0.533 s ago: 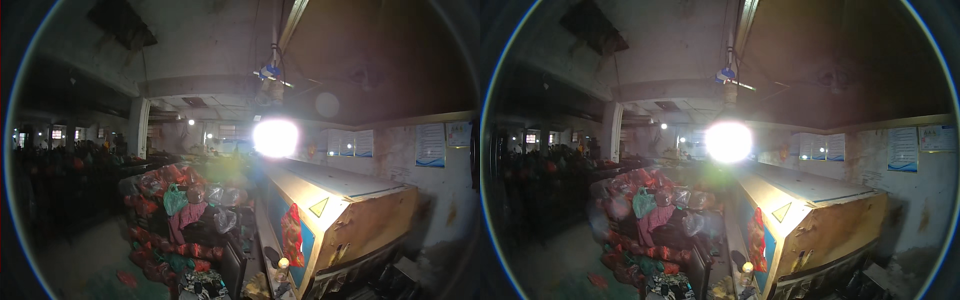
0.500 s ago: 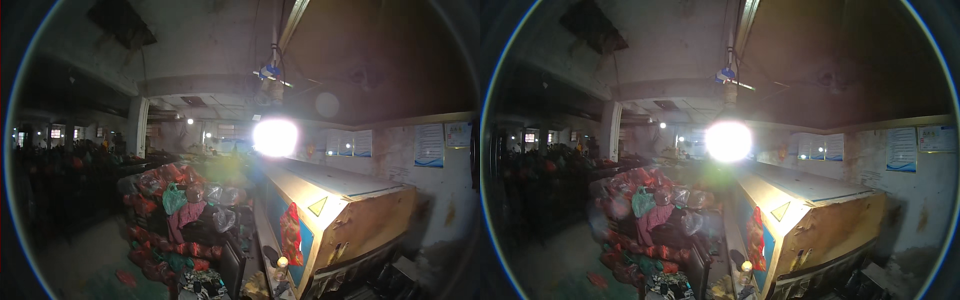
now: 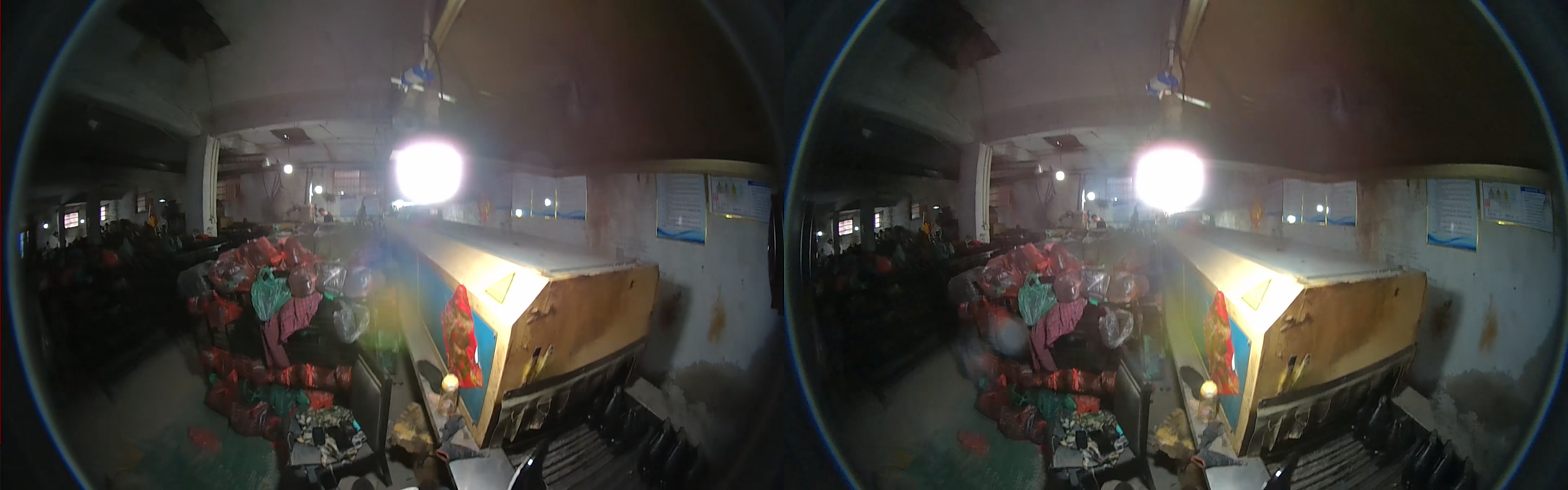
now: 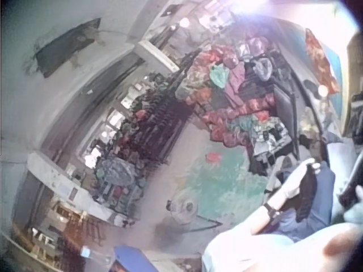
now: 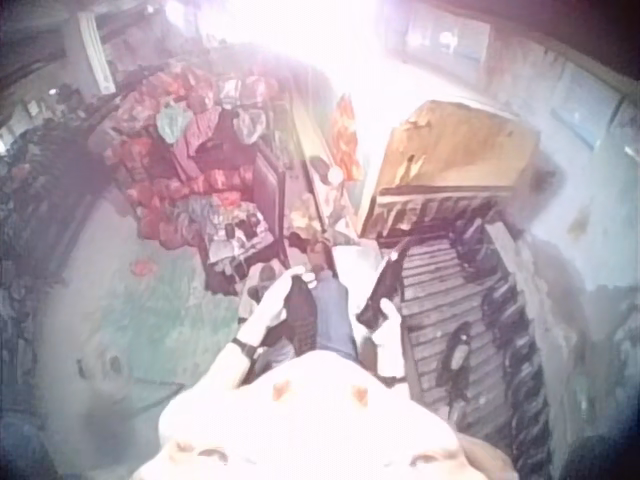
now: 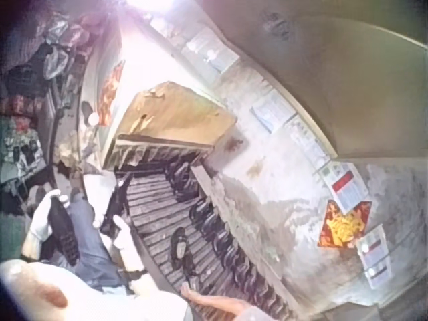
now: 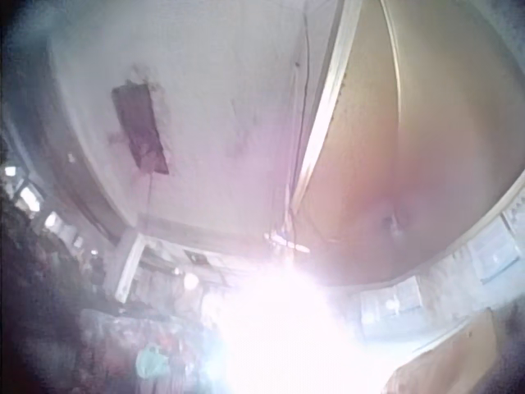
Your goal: The recorder is seen cleaning and inspecting a pair of black shoes at a shoe manufacturing facility.
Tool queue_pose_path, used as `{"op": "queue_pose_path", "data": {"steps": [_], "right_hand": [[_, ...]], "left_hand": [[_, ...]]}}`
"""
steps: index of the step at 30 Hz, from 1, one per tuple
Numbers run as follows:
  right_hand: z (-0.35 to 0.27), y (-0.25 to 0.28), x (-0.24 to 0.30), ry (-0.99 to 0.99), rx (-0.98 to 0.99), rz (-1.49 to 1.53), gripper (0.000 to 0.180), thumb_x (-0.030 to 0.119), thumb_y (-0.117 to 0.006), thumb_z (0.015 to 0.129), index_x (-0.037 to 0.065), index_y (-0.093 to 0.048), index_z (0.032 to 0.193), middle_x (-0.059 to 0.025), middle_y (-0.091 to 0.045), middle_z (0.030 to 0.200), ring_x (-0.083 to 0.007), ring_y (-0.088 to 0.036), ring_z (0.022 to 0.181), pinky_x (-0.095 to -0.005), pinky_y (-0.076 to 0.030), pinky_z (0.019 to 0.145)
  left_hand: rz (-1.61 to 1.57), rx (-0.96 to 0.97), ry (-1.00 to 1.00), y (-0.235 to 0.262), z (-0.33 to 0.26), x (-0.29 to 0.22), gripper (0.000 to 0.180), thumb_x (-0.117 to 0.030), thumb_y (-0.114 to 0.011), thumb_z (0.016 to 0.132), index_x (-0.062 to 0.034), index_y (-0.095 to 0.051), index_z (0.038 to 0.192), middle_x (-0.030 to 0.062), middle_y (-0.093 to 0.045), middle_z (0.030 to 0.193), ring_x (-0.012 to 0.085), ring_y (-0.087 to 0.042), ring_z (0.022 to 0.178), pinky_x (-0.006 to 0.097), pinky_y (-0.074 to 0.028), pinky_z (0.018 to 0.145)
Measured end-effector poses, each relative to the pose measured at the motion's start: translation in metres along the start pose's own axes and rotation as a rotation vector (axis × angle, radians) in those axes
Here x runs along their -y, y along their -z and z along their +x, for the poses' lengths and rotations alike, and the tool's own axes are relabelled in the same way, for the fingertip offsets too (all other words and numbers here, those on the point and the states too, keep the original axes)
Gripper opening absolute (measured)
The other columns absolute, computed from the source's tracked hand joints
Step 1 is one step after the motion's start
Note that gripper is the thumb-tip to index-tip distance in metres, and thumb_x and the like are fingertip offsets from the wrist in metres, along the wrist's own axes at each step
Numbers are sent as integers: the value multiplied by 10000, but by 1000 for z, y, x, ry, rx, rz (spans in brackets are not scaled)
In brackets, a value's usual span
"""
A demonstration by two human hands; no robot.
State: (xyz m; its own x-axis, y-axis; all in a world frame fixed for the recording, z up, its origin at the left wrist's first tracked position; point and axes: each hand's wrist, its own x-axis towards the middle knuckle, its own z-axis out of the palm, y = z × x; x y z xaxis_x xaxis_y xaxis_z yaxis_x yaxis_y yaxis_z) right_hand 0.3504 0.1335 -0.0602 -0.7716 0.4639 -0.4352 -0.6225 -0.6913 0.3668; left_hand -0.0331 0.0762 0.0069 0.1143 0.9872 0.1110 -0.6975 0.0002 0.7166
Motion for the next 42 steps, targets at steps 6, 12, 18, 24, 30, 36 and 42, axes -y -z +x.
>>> {"op": "queue_pose_path", "data": {"steps": [6,12,18,24,30,36,42], "right_hand": [[23,-58,-141,633,113,-779,529,193,-727,882,-16,-677,1365,-160,-762,1112,-267,-766,937,-409,-643,848],[10,-43,-184,922,-125,-1333,802,53,-922,757,-33,-627,1498,-148,-766,1319,-219,-731,1169,-385,-608,1020],[15,-21,-217,987,-231,-1819,1210,99,-1010,700,-93,-351,1698,-204,-710,1427,-234,-712,1235,-389,-559,1111],[25,1,-217,1036,-207,-1960,1163,161,-1024,691,-59,-427,1665,-239,-731,1327,-314,-755,1197,-412,-601,1064],[27,-2,-214,1027,-219,-1972,1136,183,-1016,710,-62,-439,1657,-236,-732,1329,-319,-768,1173,-414,-610,1045],[27,0,-212,1009,-228,-1935,1139,199,-1019,709,-62,-442,1656,-231,-732,1325,-313,-768,1167,-417,-608,1039],[29,-2,-210,997,-246,-1974,1149,204,-1022,710,-50,-436,1666,-213,-722,1326,-297,-757,1156,-412,-599,1047]], "left_hand": [[-103,57,-25,-7,26,-15,630,-456,-498,1194,-30,-388,1645,218,-638,1478,375,-646,1346,534,-504,1186],[-241,88,46,23,39,-4,664,-547,-405,1195,-66,-426,1652,223,-613,1543,391,-612,1425,544,-528,1203],[-161,-43,60,25,13,12,674,-518,-397,1206,-23,-431,1663,200,-627,1555,314,-644,1409,486,-528,1214],[-97,15,25,20,9,6,753,-557,-457,1178,-1,-399,1682,247,-614,1558,404,-605,1452,516,-517,1220],[-7,51,-18,16,13,3,726,-517,-451,1188,9,-393,1686,230,-620,1557,389,-610,1448,501,-527,1206],[33,40,-17,16,16,3,726,-517,-436,1194,18,-391,1683,225,-616,1558,375,-615,1441,494,-529,1202],[61,53,-10,18,18,4,718,-498,-431,1200,26,-378,1687,226,-612,1562,378,-611,1446,498,-521,1211]]}}
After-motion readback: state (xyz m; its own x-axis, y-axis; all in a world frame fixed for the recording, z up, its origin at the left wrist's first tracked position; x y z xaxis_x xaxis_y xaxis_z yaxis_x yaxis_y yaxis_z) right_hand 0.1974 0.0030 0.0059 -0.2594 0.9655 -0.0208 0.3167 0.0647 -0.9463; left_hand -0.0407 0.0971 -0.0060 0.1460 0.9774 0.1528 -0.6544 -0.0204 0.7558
